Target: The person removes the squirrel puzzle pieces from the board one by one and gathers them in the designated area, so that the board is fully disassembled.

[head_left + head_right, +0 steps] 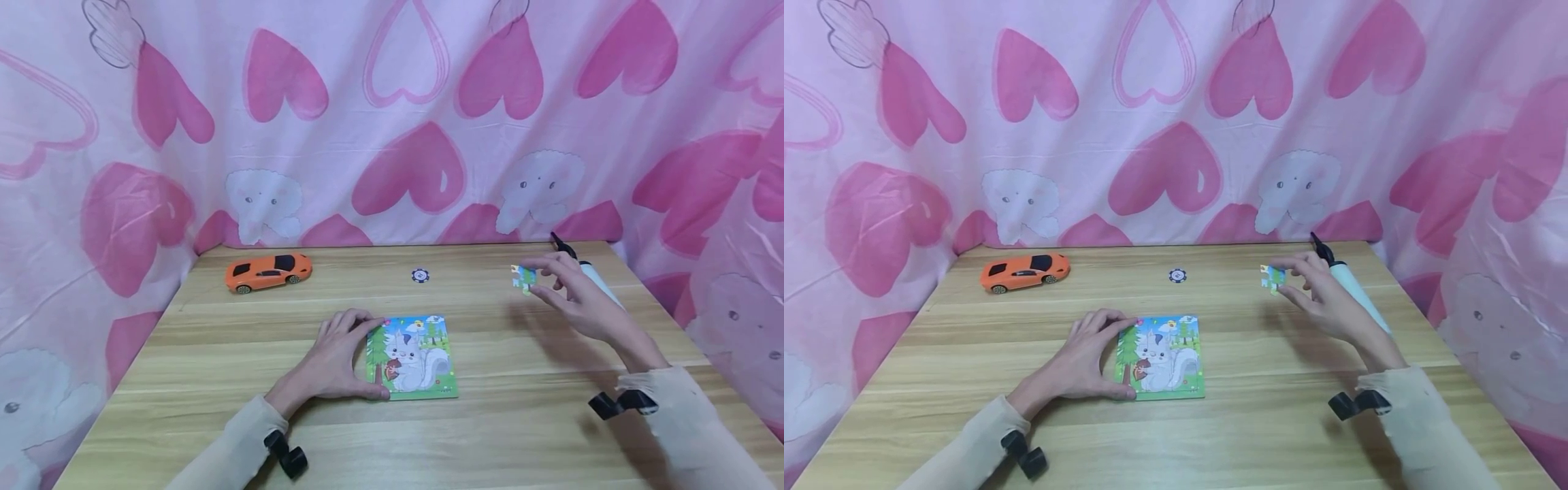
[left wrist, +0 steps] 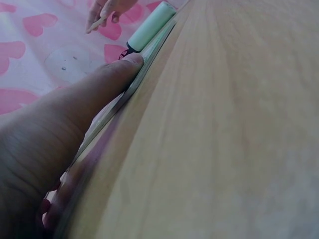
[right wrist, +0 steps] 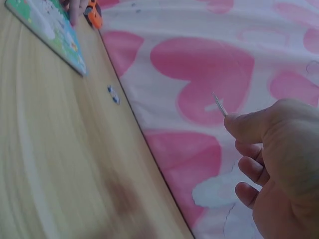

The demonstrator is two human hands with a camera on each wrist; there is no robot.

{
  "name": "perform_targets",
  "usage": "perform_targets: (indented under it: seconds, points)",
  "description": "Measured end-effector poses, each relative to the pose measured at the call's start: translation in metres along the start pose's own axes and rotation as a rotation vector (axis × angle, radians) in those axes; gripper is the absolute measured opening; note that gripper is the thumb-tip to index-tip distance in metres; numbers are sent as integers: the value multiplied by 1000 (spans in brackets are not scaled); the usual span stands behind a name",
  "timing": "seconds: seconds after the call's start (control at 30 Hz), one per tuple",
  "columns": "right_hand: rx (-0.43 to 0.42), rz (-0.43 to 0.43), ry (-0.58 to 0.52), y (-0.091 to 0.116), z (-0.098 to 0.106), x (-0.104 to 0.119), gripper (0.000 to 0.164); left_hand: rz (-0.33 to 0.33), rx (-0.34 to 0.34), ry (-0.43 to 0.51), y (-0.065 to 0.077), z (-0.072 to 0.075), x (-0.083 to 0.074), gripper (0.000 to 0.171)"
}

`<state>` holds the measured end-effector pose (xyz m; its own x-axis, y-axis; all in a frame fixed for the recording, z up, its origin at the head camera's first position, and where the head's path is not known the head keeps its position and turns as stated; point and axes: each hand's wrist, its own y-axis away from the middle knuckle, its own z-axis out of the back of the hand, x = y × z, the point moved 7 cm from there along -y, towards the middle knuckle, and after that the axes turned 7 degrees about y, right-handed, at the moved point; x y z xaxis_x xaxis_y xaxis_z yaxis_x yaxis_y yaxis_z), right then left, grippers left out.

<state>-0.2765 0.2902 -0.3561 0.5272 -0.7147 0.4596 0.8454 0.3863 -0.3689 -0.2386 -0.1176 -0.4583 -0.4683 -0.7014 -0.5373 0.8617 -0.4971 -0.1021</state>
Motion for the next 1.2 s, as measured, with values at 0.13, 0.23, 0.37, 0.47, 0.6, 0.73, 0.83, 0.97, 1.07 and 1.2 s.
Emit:
perform_targets:
  seconds: [0.13,0.23,0.37,0.47,0.6,0.73,0.83,0.97,1.07,1.2]
  points:
    - [-10,37,12,9,0,-7,51,-4,6,-4,0,0,-1,130]
    - [-15,69,30,16,-2,-14,51,-6,7,1,0,1,-2,129]
    - [12,35,39,26,-7,-26,50,-7,7,5,0,1,-2,129]
    - [53,-23,26,33,-13,-35,49,-7,8,1,-1,1,-2,129]
    - [98,-65,0,40,-24,-43,46,-7,10,2,0,1,-1,128]
    - [127,-83,0,44,-33,-48,43,-7,13,4,0,1,0,128]
    - [147,-97,16,45,-37,-51,42,-7,15,3,0,1,0,128]
    - [160,-89,43,47,-40,-54,42,-8,18,6,0,1,0,128]
    - [160,-92,56,48,-42,-55,40,-9,19,11,0,1,-1,128]
    - [149,-81,71,49,-43,-56,40,-11,17,6,0,1,0,128]
